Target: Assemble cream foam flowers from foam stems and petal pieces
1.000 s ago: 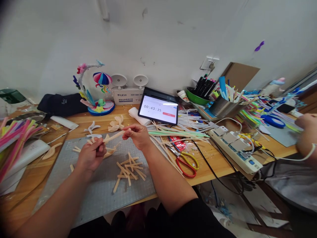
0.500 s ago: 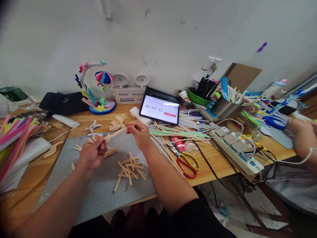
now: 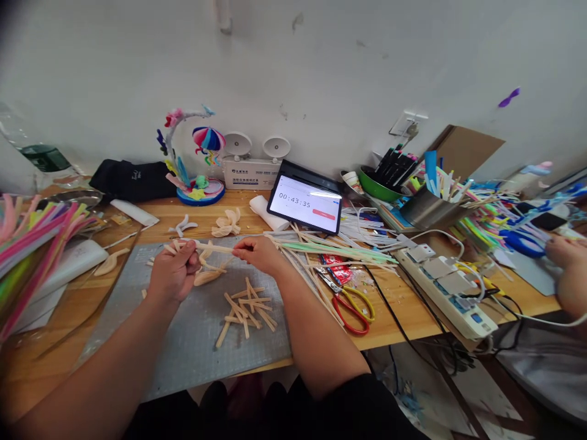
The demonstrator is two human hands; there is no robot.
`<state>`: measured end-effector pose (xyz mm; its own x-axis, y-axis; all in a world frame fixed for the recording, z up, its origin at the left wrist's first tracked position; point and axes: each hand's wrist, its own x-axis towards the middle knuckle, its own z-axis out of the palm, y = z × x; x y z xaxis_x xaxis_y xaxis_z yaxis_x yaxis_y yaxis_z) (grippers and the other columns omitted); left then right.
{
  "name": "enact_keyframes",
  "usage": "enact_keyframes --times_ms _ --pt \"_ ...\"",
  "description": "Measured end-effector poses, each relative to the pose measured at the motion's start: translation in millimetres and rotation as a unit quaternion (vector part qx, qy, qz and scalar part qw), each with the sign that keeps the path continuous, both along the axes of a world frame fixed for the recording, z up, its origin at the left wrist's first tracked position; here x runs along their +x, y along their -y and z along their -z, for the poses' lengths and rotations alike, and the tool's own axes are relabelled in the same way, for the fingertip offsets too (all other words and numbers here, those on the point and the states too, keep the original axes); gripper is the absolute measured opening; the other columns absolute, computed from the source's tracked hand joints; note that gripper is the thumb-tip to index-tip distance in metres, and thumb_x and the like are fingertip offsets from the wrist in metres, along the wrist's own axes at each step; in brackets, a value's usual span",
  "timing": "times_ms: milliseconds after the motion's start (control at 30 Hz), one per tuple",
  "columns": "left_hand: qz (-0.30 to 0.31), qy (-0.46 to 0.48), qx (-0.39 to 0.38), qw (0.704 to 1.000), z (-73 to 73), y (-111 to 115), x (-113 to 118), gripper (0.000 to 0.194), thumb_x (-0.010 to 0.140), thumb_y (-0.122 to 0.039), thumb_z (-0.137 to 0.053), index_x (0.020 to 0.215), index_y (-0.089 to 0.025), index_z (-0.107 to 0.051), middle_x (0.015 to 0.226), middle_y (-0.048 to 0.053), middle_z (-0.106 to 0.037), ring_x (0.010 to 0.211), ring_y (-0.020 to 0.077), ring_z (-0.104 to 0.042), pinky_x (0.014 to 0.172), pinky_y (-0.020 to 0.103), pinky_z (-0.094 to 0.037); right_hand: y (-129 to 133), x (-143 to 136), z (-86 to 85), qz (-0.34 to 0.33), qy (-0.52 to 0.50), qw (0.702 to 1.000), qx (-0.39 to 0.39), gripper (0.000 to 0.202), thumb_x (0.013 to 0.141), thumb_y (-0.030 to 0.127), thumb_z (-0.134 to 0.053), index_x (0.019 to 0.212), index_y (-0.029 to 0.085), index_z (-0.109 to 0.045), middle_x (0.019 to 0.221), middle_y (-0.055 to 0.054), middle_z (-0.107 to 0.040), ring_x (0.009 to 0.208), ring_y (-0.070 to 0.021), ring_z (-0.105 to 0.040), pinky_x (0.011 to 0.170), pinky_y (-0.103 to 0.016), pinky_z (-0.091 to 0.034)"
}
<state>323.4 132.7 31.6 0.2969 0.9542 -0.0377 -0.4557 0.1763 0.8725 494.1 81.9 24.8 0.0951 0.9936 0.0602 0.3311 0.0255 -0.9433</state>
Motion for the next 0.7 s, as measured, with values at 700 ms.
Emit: enact_keyframes --times_ms 700 --pt "0.111 -0.106 0.018 0.988 3.8 9.5 1.1 0.020 0.063 -0.028 -0.064 0.060 -0.013 -0.050 0.044 -0.004 -0.048 0.037 0.0026 -0.034 0.037 0.015 -0.020 -1.3 -7.6 1.3 0.146 -0.448 0.871 0.136 0.017 0.062 0.025 -0.067 0.072 0.020 -0.054 0.063 0.006 -0.056 0.056 -0.0053 -0.054 0.054 -0.019 -0.050"
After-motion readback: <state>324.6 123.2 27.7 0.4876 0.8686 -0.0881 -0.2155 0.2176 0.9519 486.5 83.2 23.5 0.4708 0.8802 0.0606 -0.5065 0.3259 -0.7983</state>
